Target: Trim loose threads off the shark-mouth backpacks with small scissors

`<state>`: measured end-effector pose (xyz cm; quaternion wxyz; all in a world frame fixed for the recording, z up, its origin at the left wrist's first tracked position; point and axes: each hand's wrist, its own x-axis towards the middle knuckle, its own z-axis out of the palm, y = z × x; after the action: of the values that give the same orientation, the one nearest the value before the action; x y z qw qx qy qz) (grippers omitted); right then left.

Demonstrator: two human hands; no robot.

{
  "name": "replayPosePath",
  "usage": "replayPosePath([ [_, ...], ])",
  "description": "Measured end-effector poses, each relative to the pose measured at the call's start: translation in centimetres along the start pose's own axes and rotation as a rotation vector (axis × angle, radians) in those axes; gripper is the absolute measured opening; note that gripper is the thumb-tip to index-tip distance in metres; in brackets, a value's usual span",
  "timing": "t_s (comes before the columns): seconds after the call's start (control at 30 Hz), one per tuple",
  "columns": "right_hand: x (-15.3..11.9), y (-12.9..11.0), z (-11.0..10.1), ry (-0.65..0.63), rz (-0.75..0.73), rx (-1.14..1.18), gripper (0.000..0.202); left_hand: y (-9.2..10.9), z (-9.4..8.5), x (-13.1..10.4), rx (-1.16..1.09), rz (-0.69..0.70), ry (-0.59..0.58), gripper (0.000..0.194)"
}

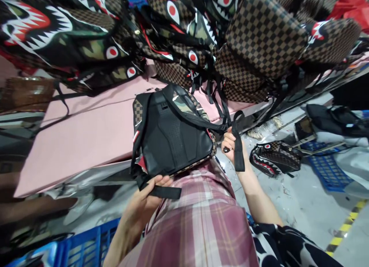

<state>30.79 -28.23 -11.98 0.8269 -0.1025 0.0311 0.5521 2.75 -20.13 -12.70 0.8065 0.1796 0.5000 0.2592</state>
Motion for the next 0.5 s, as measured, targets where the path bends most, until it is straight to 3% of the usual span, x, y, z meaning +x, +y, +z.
replayPosePath([
  [0.2,-0.1,0.2,1.0,0.091,-0.035,-0.206,0.018,-0.1,1.8,0.8,-0.206,0.061,-0.215,0.019],
  [0.33,-0.8,-0.3,0.5,0.172,-0.121,-0.496,0.007,0.7,1.5,1.5,-0.113,0.157,-0.163,0.024],
  [0.4,-1.4,-1.2,-1.1,0.239,-0.070,-0.639,0.005,1.1,-0.3,2.0,0.045,0.206,-0.101,0.025],
  [0.5,-2.6,-3.3,-4.7,0.395,0.037,-0.950,0.021,1.3,-6.1,2.4,0.469,0.263,0.034,0.027],
])
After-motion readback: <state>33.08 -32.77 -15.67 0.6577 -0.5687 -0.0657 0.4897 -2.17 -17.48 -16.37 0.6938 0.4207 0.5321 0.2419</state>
